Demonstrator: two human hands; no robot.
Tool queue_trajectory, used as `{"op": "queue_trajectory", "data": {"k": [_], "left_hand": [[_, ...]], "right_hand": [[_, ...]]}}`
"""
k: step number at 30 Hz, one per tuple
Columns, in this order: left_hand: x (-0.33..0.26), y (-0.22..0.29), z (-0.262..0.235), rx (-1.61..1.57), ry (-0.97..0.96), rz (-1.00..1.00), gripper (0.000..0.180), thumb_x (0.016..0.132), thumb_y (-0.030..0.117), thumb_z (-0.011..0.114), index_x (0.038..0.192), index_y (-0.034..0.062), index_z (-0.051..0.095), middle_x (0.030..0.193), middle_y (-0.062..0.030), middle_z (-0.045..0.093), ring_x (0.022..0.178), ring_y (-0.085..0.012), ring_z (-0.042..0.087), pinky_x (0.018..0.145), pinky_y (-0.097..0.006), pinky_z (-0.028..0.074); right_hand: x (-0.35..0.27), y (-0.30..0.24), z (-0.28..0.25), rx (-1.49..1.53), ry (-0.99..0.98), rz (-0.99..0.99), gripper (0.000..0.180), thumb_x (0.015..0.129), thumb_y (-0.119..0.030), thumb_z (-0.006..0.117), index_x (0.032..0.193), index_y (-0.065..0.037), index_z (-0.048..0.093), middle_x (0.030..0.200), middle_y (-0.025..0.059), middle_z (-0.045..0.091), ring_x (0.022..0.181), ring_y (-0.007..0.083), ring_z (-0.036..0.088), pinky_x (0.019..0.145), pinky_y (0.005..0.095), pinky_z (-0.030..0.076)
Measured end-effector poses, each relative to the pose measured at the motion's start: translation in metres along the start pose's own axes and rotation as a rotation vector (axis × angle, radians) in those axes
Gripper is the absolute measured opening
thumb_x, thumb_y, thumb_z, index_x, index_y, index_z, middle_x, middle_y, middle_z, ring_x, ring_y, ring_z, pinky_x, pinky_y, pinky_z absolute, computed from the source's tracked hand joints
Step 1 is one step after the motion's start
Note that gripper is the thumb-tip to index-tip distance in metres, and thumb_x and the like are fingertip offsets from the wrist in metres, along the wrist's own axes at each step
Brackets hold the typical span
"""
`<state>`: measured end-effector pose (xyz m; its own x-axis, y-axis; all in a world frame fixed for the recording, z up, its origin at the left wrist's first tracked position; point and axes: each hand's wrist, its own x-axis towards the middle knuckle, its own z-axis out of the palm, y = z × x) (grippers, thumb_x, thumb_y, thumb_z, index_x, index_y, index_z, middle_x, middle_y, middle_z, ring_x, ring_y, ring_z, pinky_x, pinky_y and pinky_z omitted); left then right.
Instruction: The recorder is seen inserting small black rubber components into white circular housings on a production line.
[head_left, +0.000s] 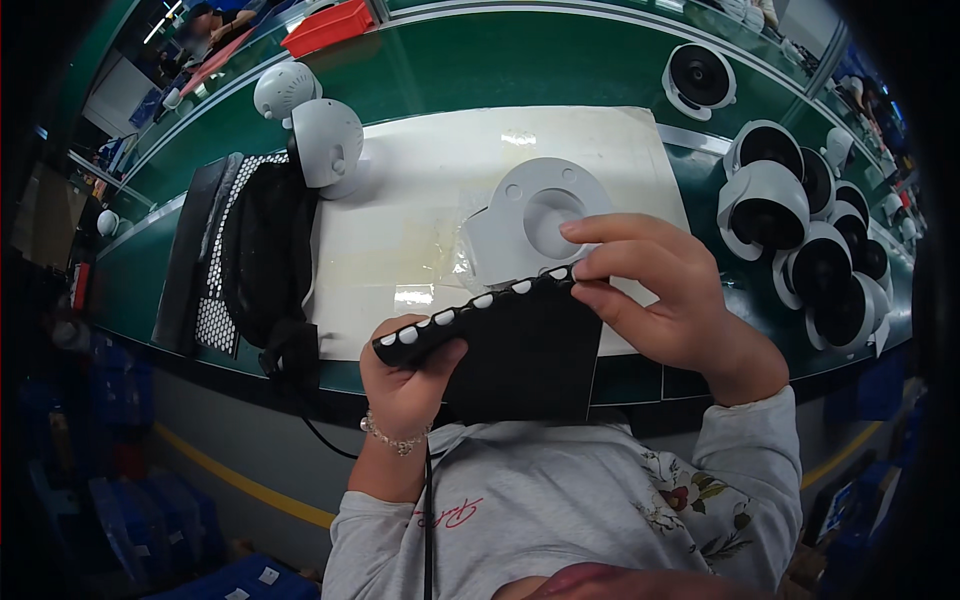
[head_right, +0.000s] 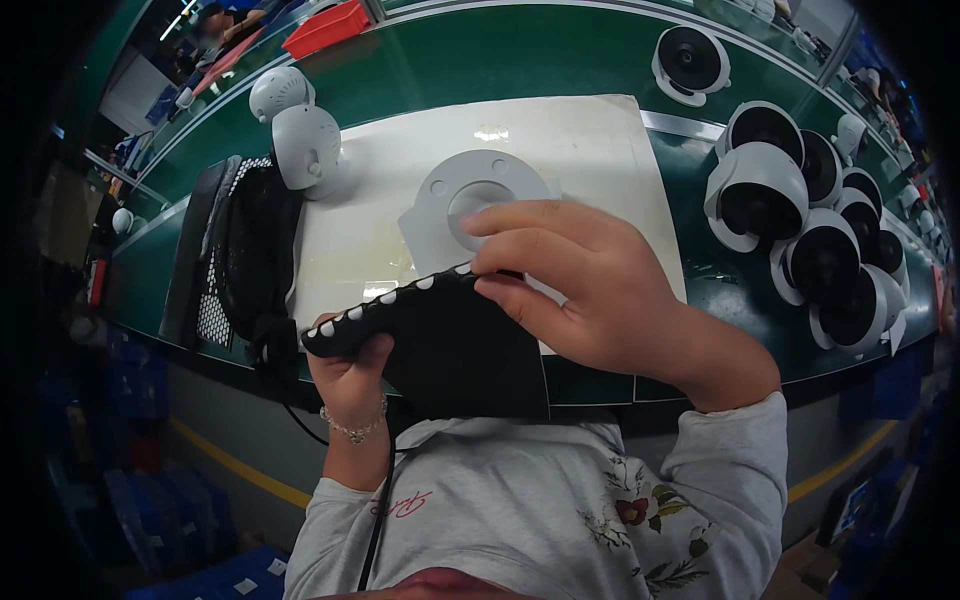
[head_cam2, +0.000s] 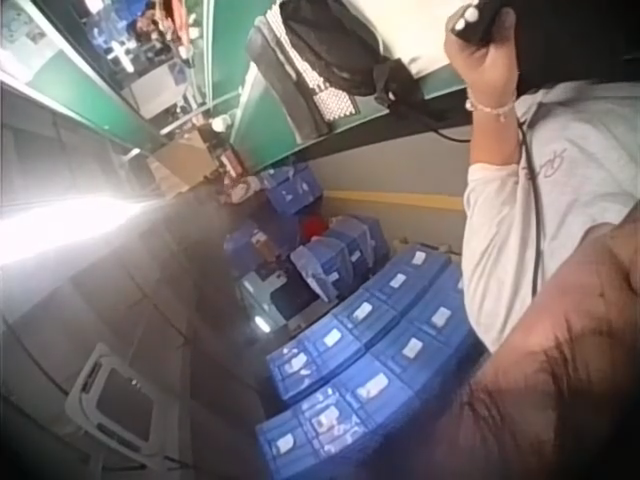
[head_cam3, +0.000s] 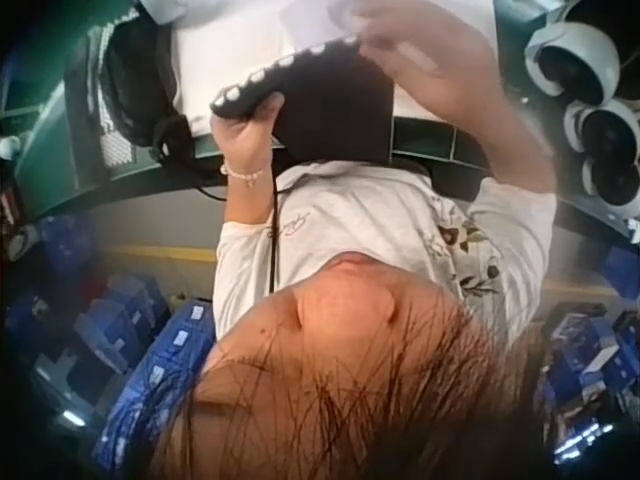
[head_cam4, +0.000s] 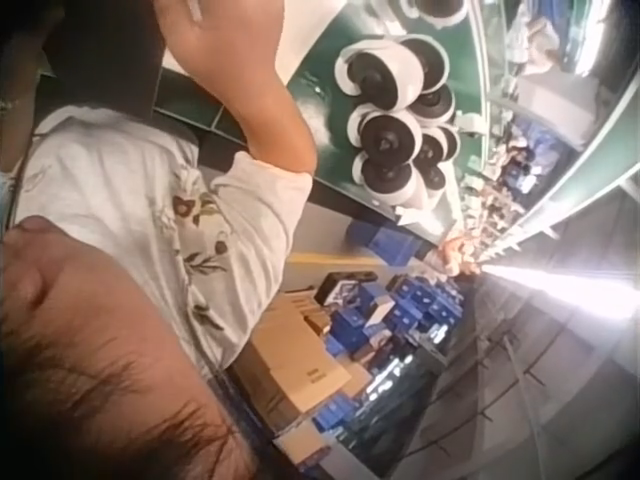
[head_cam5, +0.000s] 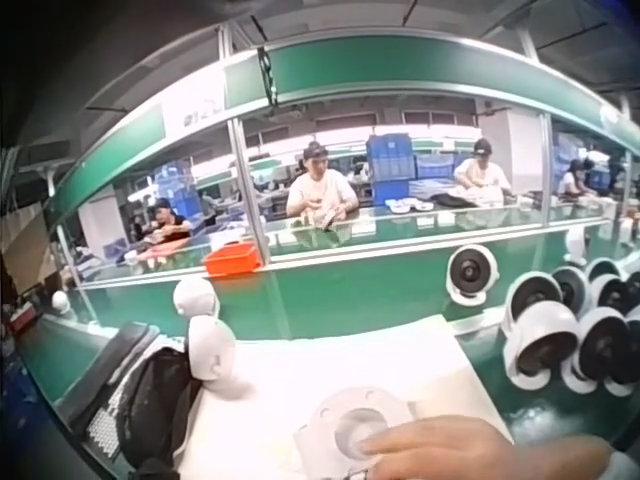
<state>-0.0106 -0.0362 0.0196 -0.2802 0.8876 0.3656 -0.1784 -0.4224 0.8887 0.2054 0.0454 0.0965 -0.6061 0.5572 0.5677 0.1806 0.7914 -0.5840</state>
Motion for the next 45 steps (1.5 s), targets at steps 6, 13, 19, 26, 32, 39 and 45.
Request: {"op": "queue_trajectory", "data": {"k": [6, 13, 19, 26, 32, 39, 45], "left_hand": [[0.000, 0.002, 0.003, 0.095, -0.020, 0.024, 0.022, 0.069, -0.008, 0.067, 0.086, -0.0014, 0.056, 0.071, -0.0023, 0.057, 0.060, -0.0052, 0.050, 0.054, -0.018, 0.040], [-0.001, 0.001, 0.007, 0.188, -0.025, -0.003, 0.018, 0.068, -0.008, 0.066, 0.081, -0.0028, 0.056, 0.067, -0.0028, 0.057, 0.059, -0.0067, 0.050, 0.053, -0.020, 0.040], [-0.001, 0.001, 0.012, 0.272, -0.107, 0.049, 0.018, 0.068, -0.007, 0.066, 0.082, -0.0026, 0.055, 0.068, -0.0021, 0.058, 0.060, -0.0071, 0.051, 0.054, -0.020, 0.041], [0.001, 0.000, 0.017, 0.177, -0.056, -0.109, 0.015, 0.069, -0.007, 0.065, 0.079, -0.0018, 0.056, 0.071, -0.0033, 0.059, 0.064, -0.0070, 0.053, 0.058, -0.021, 0.043], [0.015, -0.009, 0.022, 0.349, -0.291, 0.245, 0.020, 0.065, -0.007, 0.067, 0.081, -0.0009, 0.056, 0.104, -0.0182, 0.057, 0.074, -0.0173, 0.062, 0.070, -0.026, 0.048], [0.017, -0.030, 0.012, 0.370, -0.412, 0.267, 0.026, 0.063, -0.007, 0.068, 0.086, -0.0013, 0.057, 0.123, -0.0251, 0.045, 0.082, -0.0212, 0.063, 0.069, -0.027, 0.049], [0.016, -0.034, 0.012, 0.357, -0.417, 0.293, 0.026, 0.063, -0.006, 0.067, 0.086, -0.0009, 0.058, 0.123, -0.0239, 0.046, 0.080, -0.0225, 0.064, 0.068, -0.027, 0.050]], "right_hand": [[0.001, 0.001, 0.003, -0.029, 0.066, -0.110, 0.034, 0.068, 0.003, 0.066, 0.098, -0.005, 0.054, 0.092, 0.0096, 0.060, 0.090, 0.0248, 0.057, 0.077, 0.0334, 0.045], [-0.003, 0.001, 0.003, -0.144, -0.012, -0.341, 0.042, 0.069, 0.007, 0.063, 0.106, -0.006, 0.048, 0.091, 0.0105, 0.058, 0.076, 0.0235, 0.055, 0.066, 0.0335, 0.046], [-0.005, 0.006, 0.025, 0.074, 0.135, -0.298, 0.041, 0.067, 0.007, 0.063, 0.102, -0.008, 0.049, 0.094, 0.0106, 0.054, 0.078, 0.0254, 0.056, 0.065, 0.0334, 0.045], [-0.002, 0.003, 0.013, 0.123, -0.124, -0.530, 0.028, 0.074, -0.003, 0.060, 0.100, -0.010, 0.052, 0.096, 0.0119, 0.053, 0.077, 0.0256, 0.056, 0.063, 0.0340, 0.046], [0.022, 0.051, 0.007, 0.253, 0.273, 0.070, 0.066, 0.077, 0.010, 0.051, 0.133, -0.009, 0.021, 0.101, 0.0090, 0.046, 0.083, 0.0129, 0.051, 0.077, 0.0267, 0.042], [0.024, 0.059, 0.005, 0.272, 0.187, 0.137, 0.065, 0.077, 0.007, 0.052, 0.133, -0.010, 0.022, 0.101, 0.0090, 0.047, 0.085, 0.0130, 0.053, 0.080, 0.0277, 0.042], [0.022, 0.056, 0.001, 0.117, 0.166, 0.107, 0.063, 0.077, 0.007, 0.051, 0.132, -0.009, 0.024, 0.099, 0.0103, 0.053, 0.084, 0.0155, 0.057, 0.077, 0.0300, 0.044]]}}
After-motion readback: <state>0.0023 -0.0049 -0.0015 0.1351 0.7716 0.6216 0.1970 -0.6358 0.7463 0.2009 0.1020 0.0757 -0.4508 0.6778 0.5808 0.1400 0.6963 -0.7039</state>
